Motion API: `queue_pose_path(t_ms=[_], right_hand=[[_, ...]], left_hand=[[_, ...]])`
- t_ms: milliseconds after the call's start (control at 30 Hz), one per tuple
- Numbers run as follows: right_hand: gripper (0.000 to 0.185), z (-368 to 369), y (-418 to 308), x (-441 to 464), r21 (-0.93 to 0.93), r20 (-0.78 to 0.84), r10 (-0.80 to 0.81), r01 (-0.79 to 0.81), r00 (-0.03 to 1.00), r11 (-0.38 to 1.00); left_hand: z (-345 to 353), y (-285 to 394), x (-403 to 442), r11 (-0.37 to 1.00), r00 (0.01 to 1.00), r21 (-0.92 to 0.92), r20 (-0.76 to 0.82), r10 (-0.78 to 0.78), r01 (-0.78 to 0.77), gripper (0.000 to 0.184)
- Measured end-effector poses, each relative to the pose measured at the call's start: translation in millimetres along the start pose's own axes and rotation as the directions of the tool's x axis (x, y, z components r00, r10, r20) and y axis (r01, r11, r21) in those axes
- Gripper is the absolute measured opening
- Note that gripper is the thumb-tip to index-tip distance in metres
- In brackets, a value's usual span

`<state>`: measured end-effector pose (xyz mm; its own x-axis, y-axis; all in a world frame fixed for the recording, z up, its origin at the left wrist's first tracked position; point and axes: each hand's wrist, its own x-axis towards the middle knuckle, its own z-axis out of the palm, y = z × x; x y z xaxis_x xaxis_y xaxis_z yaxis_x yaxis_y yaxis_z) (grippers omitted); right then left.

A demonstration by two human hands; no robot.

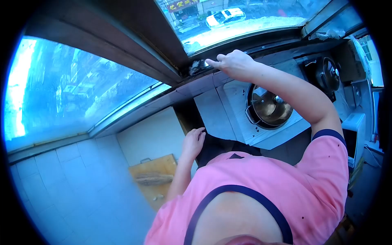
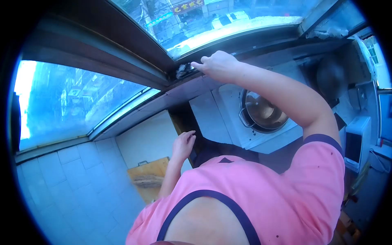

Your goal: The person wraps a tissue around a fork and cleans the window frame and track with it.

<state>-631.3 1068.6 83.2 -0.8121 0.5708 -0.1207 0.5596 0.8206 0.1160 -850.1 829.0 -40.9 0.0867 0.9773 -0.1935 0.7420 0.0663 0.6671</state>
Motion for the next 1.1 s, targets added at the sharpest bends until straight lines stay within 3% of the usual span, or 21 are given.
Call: queue_pose_path(t_ms=[200, 367, 433, 600, 667, 767, 833, 900, 1033, 1100], right_hand=[[0.054, 6.8, -13.3, 15.1, 0.129, -0.103, -0.055, 0.068, 0.993, 0.989], [0.053, 12.4, -14.3, 43.3, 0.138, -0.033, -0.111, 0.114, 0.993, 0.984], [0.05, 8.5, -13.4, 39.5, -0.043, -0.014, -0.229, 0.228, 0.973, 0.973], [0.046, -7.8, 11.7, 26.8, -0.019, 0.025, -0.221, 0.222, 0.975, 0.975], [0.048, -12.5, 6.6, 26.6, 0.074, 0.028, -0.167, 0.164, 0.986, 0.984], [0.049, -1.1, -14.5, 44.5, 0.061, 0.031, -0.161, 0.159, 0.986, 0.985], [0.051, -2.3, -13.3, 43.2, 0.068, 0.06, -0.157, 0.153, 0.986, 0.986], [0.053, 1.3, -7.8, 30.5, 0.13, 0.039, -0.095, 0.089, 0.995, 0.987], [0.054, 1.4, 19.9, 5.1, 0.146, -0.012, -0.012, 0.013, 1.0, 0.989], [0.054, 6.9, 30.6, -3.7, 0.1, -0.002, -0.055, 0.055, 0.998, 0.993]], left_hand=[[-1.1, -3.2, -15.5, 0.993, 0.989, -0.013, 0.087, -0.116, 0.118, 0.022], [3.3, -12.5, -15.5, 0.99, 0.988, -0.029, 0.078, -0.132, 0.135, 0.021], [8.0, -12.7, -9.0, 0.997, 0.994, -0.021, 0.075, -0.078, 0.08, 0.021], [0.2, -4.6, -2.4, 0.998, 0.998, -0.031, 0.033, -0.047, 0.048, 0.022], [2.1, -6.2, -7.6, 0.991, 0.989, 0.023, 0.071, -0.129, 0.128, 0.022], [5.3, -8.3, -11.3, 0.989, 0.983, 0.024, 0.112, -0.145, 0.143, 0.022], [11.1, -13.4, -11.2, 0.992, 0.988, 0.022, 0.095, -0.123, 0.122, 0.022], [13.2, -22.7, -8.3, 1.0, 1.0, 0.001, 0.005, 0.025, -0.025, 0.022], [4.8, -9.8, -2.1, 0.994, 0.992, -0.011, 0.073, -0.107, 0.108, 0.025], [7.5, -10.5, -5.1, 0.996, 0.995, -0.007, 0.048, -0.086, 0.086, 0.024]])
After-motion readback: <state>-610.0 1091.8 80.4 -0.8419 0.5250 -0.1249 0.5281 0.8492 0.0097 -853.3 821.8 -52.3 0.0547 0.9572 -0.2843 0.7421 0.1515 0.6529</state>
